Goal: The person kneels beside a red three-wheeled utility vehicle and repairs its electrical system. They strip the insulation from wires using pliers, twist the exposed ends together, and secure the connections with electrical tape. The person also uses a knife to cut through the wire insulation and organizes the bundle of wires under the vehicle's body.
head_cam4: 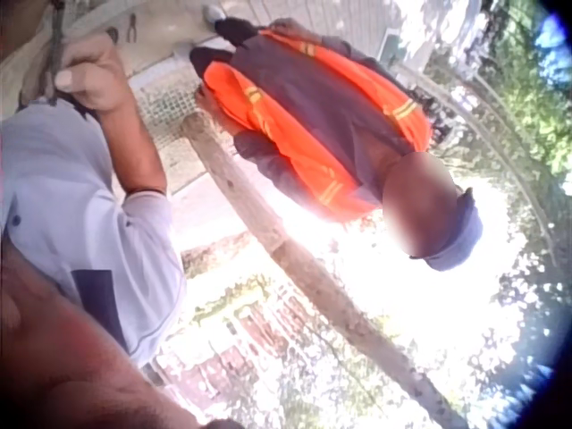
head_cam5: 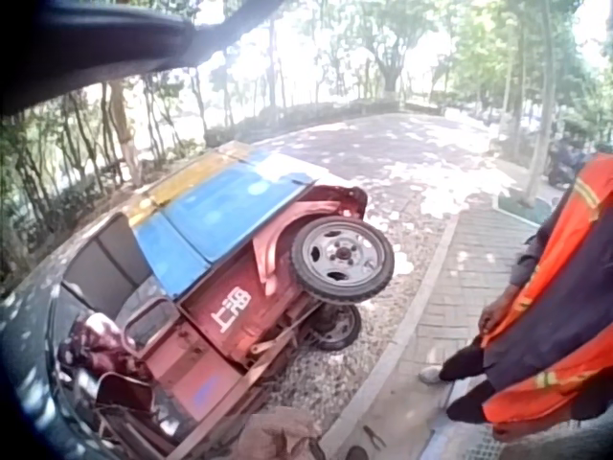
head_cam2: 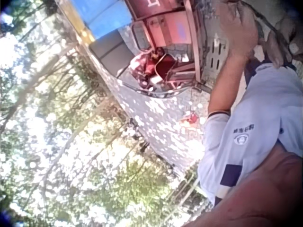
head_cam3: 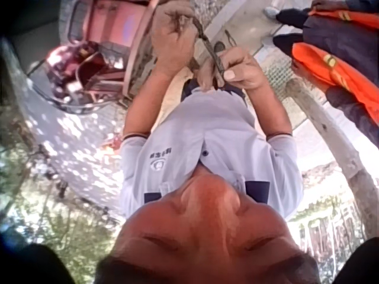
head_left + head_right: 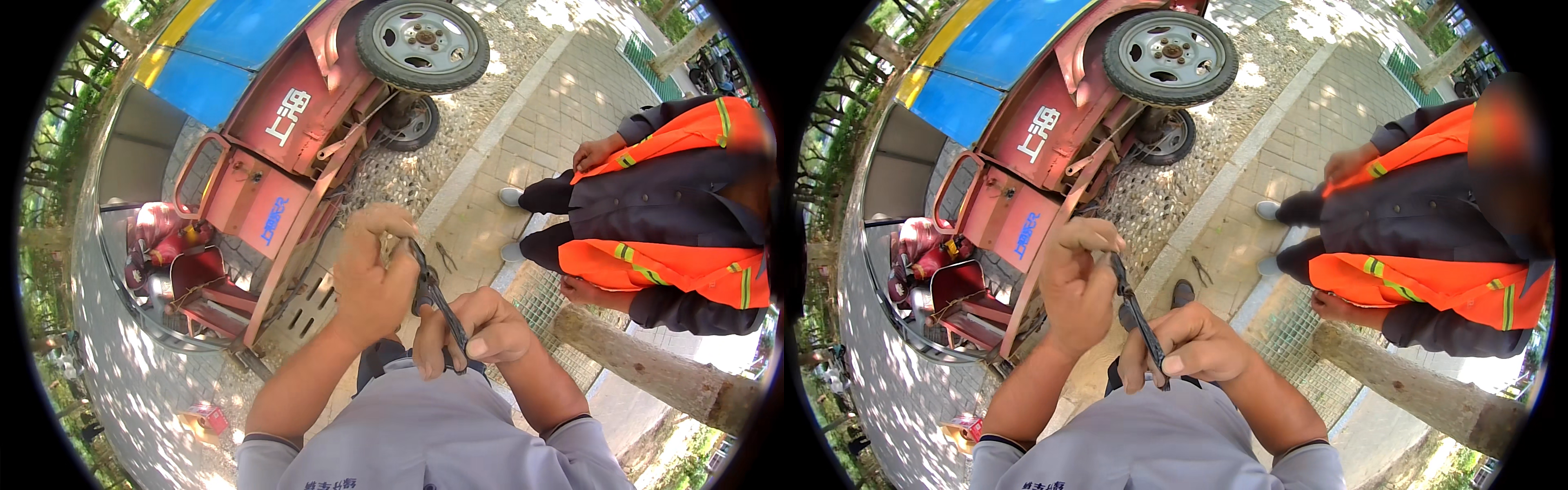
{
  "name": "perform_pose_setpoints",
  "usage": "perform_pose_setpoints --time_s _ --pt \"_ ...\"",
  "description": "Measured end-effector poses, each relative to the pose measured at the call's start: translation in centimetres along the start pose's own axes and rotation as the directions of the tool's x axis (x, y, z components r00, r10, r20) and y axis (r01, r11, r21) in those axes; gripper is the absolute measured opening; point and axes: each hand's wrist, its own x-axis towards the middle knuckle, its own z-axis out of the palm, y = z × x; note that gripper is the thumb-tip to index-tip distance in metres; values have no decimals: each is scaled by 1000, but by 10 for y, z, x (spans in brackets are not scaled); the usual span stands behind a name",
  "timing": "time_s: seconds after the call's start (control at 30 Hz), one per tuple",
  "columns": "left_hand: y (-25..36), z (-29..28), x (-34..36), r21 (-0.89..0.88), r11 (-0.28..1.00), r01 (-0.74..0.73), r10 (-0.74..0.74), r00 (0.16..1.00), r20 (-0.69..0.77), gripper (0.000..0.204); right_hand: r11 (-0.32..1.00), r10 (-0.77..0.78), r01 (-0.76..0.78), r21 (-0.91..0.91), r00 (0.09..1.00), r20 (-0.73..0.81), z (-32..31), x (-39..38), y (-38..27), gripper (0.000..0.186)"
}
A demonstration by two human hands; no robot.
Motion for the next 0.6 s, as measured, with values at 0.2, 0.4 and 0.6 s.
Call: perform_pose_setpoints --time_s 0.2,0.4,0.6 --pt "9 -9 21 -147 984 -96 90 995 -43 38 914 76 -91 -395 996 -54 -2 2 -13 25" --pt "-1 -26 26 -25 976 -216 214 975 -66 35 783 114 -60 -620 992 47 -3 5 -26 25" --pt "10 -26 33 -232 973 18 -37 996 -80 37 806 55 -77 -587 997 -56 -5 1 -28 23"
